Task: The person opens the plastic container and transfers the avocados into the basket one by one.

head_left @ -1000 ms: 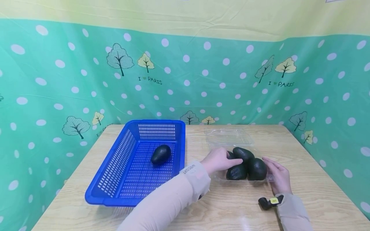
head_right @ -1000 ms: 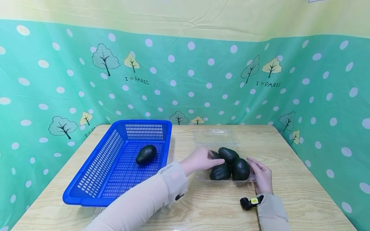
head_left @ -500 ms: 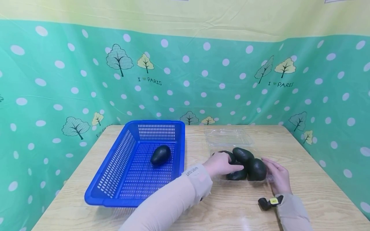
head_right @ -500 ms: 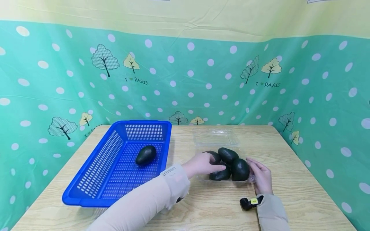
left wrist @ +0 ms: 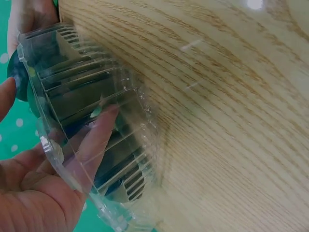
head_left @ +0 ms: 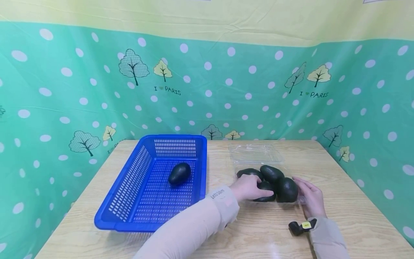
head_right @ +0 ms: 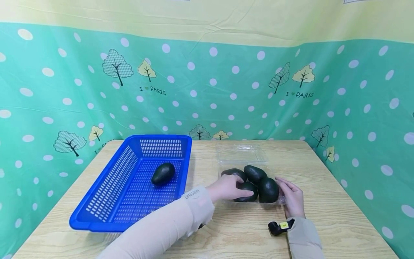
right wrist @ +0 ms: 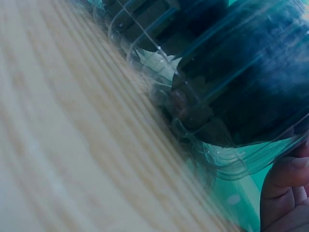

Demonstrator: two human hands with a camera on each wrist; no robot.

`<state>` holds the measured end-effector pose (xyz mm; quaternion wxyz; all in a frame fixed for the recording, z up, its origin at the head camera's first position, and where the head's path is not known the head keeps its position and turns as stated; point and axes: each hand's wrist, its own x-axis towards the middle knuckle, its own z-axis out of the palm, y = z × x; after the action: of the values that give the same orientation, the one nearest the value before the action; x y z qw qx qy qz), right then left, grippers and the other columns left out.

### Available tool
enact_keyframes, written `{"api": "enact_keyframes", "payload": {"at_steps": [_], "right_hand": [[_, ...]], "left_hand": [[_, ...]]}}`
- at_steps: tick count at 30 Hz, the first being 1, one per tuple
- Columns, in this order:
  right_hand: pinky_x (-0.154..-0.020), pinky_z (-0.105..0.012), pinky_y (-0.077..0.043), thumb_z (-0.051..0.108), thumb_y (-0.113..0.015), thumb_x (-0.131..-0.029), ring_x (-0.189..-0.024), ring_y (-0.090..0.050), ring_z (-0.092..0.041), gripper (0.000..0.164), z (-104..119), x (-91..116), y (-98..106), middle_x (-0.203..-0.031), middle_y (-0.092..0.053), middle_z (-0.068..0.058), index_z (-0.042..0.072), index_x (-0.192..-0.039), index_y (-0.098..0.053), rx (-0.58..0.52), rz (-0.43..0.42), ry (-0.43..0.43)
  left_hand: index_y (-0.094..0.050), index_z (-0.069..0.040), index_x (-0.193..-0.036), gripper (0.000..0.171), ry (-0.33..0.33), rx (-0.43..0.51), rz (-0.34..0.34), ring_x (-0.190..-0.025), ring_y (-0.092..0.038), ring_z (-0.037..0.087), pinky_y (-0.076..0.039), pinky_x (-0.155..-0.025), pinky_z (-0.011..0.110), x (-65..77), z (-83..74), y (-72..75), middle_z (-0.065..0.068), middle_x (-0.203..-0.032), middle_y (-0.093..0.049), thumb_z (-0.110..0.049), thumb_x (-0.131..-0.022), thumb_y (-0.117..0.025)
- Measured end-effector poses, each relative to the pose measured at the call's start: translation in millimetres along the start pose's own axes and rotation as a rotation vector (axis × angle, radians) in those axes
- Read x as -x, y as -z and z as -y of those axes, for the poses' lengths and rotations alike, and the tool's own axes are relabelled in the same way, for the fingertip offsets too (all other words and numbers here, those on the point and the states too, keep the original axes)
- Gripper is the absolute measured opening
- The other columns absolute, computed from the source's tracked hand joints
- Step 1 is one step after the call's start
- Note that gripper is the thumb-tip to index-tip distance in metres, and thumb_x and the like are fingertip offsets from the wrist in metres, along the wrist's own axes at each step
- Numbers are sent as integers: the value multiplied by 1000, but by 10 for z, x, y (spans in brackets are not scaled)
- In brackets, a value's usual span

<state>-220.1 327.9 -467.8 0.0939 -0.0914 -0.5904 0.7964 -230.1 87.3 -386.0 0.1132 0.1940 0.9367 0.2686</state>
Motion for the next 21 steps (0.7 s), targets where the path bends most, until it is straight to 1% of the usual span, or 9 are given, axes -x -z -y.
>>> {"api": "enact_keyframes", "payload": {"at_steps": [1,4,8,16,21], "right_hand": [[-74,-13,-54,15,-64,-96,-86,-68,3,19,-1,-1,1,-94,-74,18,27,-96,-79,1,1,0],[-74,-13,-54,16,-64,-96,-85,-68,3,18,-4,0,2,-94,-74,19,27,-96,-79,10,2,-1],[-73,-13,-54,17,-64,-97,-85,-68,3,19,-6,1,6,-94,-74,19,28,-96,-79,18,7,1],[-74,-14,-54,15,-64,-97,-85,-68,2,19,-4,-13,10,-95,-74,18,27,-96,-79,-1,7,0],[-74,-13,-54,15,-64,-97,-86,-68,3,20,0,-19,15,-94,-74,19,27,-95,-79,6,1,-9]], "left_hand": [[-66,-13,-127,61,-1,-5,-1,-113,-62,12,-49,-99,27,-4,4,-8,0,-123,-69,-56,-85,-70],[-67,-14,-124,59,-4,-9,-4,-108,-63,11,-50,-95,26,-31,26,-43,-1,-118,-70,-56,-83,-71],[-67,-14,-122,58,9,-1,-4,-102,-63,11,-51,-93,26,-35,28,-61,-1,-116,-71,-56,-83,-73],[-63,-16,-127,60,23,4,14,-107,-63,11,-50,-93,25,-5,-5,-56,-1,-121,-69,-54,-82,-74],[-62,-18,-127,59,7,-2,9,-109,-63,10,-50,-92,25,-23,5,-79,-3,-122,-68,-53,-81,-75]]}}
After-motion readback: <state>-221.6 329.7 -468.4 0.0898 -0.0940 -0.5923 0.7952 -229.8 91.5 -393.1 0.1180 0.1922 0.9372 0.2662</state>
